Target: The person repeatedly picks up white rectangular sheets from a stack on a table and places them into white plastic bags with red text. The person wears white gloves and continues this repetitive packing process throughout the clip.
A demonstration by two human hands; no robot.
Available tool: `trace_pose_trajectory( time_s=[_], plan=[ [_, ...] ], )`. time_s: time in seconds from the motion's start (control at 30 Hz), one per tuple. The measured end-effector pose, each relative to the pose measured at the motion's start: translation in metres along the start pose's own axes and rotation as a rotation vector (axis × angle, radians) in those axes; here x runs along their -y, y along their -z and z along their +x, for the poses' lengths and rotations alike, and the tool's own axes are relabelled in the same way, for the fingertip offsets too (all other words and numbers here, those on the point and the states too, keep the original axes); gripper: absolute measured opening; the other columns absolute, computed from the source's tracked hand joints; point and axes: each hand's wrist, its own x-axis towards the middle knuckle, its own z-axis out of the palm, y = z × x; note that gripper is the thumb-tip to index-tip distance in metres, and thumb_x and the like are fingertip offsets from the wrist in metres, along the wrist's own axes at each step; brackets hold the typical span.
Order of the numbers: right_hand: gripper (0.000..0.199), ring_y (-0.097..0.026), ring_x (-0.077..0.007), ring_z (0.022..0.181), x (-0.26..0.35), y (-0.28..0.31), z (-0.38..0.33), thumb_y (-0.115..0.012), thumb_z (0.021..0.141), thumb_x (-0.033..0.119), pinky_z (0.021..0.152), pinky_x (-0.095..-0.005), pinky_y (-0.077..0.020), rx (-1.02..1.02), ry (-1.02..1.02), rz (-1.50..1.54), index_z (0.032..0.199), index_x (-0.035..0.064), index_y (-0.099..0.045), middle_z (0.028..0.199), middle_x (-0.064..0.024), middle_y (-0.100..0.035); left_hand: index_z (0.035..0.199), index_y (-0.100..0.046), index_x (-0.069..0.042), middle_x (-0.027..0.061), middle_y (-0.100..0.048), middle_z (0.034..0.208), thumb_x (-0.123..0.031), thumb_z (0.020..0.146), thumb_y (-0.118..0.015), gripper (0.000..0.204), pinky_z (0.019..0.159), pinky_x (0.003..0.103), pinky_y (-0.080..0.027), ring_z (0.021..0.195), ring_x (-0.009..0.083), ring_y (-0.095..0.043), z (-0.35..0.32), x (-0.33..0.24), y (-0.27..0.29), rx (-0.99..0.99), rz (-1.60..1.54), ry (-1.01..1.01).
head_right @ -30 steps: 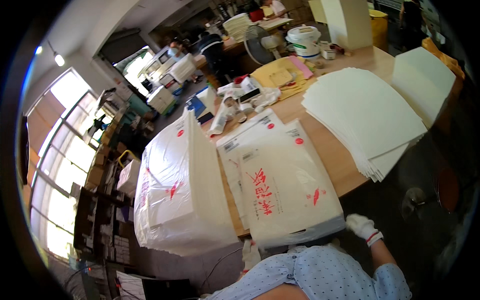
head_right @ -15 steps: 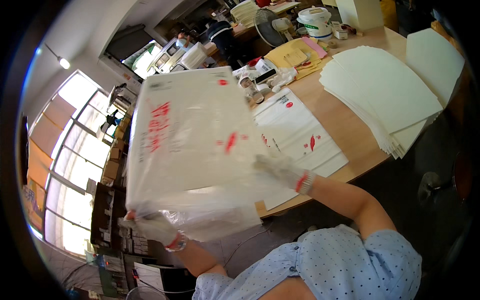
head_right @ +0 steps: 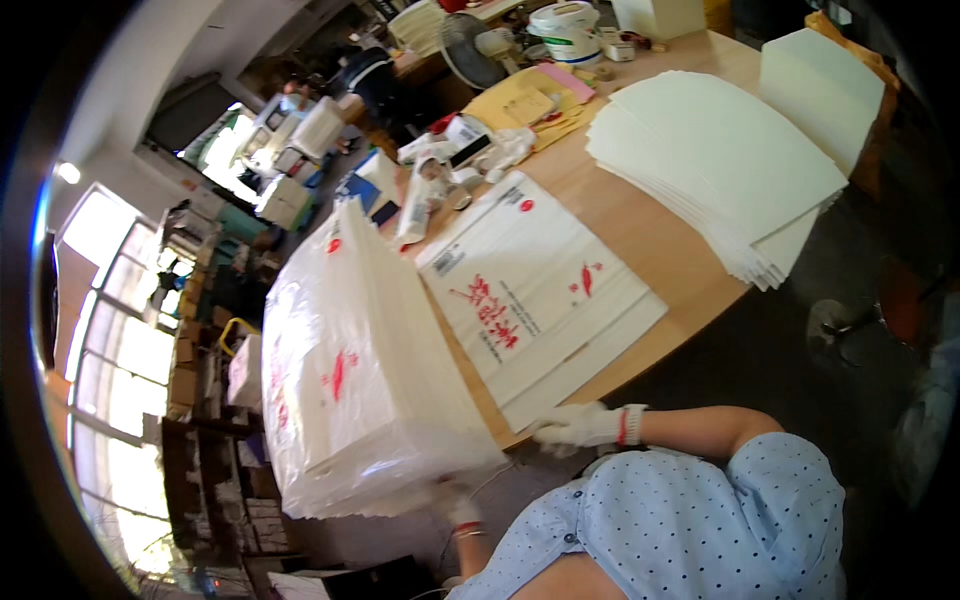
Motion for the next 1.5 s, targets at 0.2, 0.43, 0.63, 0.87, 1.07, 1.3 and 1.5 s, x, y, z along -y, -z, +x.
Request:
trace_pose_trajectory(
  time_s=[0.2,0.43,0.63,0.87,1.07,1.3,1.5],
  plan=[
    [0.031,-0.062,-0.0133,0.07,-0.073,0.08,-0.096,-0.052,0.091,0.022,0.062,-0.0257,-0.0526,-0.635,-0.186,0.028,0.114,0.0006,-0.053,0.087,-0.0089,-0.063,0.093,-0.061,-0.01,0.0111,-0.06,0.081,-0.03,0.079,-0.061,0.025,0.069,0.044,-0.046,0.073,0.0321,-0.058,-0.005,-0.265,-0.073,-0.151,-0.485,-0.86],
    [0.033,-0.06,-0.0125,0.068,-0.104,0.097,-0.107,-0.051,0.091,0.021,0.062,-0.0251,-0.0517,-0.71,-0.083,0.165,0.116,-0.0005,-0.051,0.089,-0.009,-0.062,0.086,-0.067,-0.012,0.009,-0.065,0.08,-0.033,0.081,-0.056,0.025,0.071,0.037,-0.045,0.074,0.027,-0.059,0.058,-0.3,-0.073,0.499,-0.4,-0.559],
    [0.03,-0.058,-0.013,0.064,-0.073,0.097,-0.035,-0.052,0.091,0.023,0.057,-0.0237,-0.0474,-0.315,-0.032,0.33,0.114,0.0039,-0.054,0.089,-0.0057,-0.062,0.088,-0.066,-0.01,0.0092,-0.066,0.077,-0.039,0.083,-0.054,0.031,0.068,0.035,-0.045,0.075,0.0269,-0.062,0.077,-0.301,-0.037,0.619,-0.369,-0.552],
    [0.028,-0.056,-0.0141,0.082,0.007,0.104,0.072,-0.054,0.089,0.025,0.065,-0.0305,-0.0468,-0.567,0.127,0.368,0.113,0.0104,-0.058,0.099,-0.0041,-0.061,0.082,-0.06,-0.005,0.0092,-0.06,0.07,-0.031,0.087,-0.053,0.027,0.056,0.036,-0.041,0.063,0.0288,-0.055,0.11,-0.309,-0.055,0.218,-0.633,-0.62],
    [0.028,-0.057,-0.0246,0.097,-0.035,0.165,0.032,-0.055,0.086,0.016,0.087,-0.035,-0.0453,-0.851,0.416,-0.887,0.112,0.0076,-0.059,0.11,-0.0098,-0.059,0.103,-0.056,-0.004,-0.0021,-0.048,0.065,-0.018,0.09,-0.051,0.019,0.048,0.024,-0.038,0.052,0.0099,-0.043,0.159,-0.317,-0.009,0.425,-1.685,-0.091],
    [0.027,-0.053,-0.0318,0.102,0.057,0.123,0.091,-0.055,0.084,0.027,0.089,-0.039,-0.0425,-0.763,0.488,-1.13,0.105,0.0103,-0.06,0.109,-0.0117,-0.059,0.121,-0.049,-0.004,-0.0013,-0.054,0.075,-0.002,0.084,-0.052,0.037,0.049,0.02,-0.036,0.053,0.0013,-0.039,0.1,-0.359,0.103,0.557,-1.497,-0.421],
    [0.025,-0.054,-0.0334,0.099,-0.014,0.153,0.017,-0.057,0.081,0.023,0.087,-0.04,-0.0434,-0.579,0.421,-0.867,0.101,0.008,-0.061,0.104,-0.0134,-0.06,0.129,-0.041,-0.001,0.007,-0.063,0.093,0.001,0.081,-0.056,0.05,0.064,0.021,-0.044,0.063,0.0052,-0.049,0.107,-0.364,0.122,0.362,-1.078,-0.614]
  ],
)
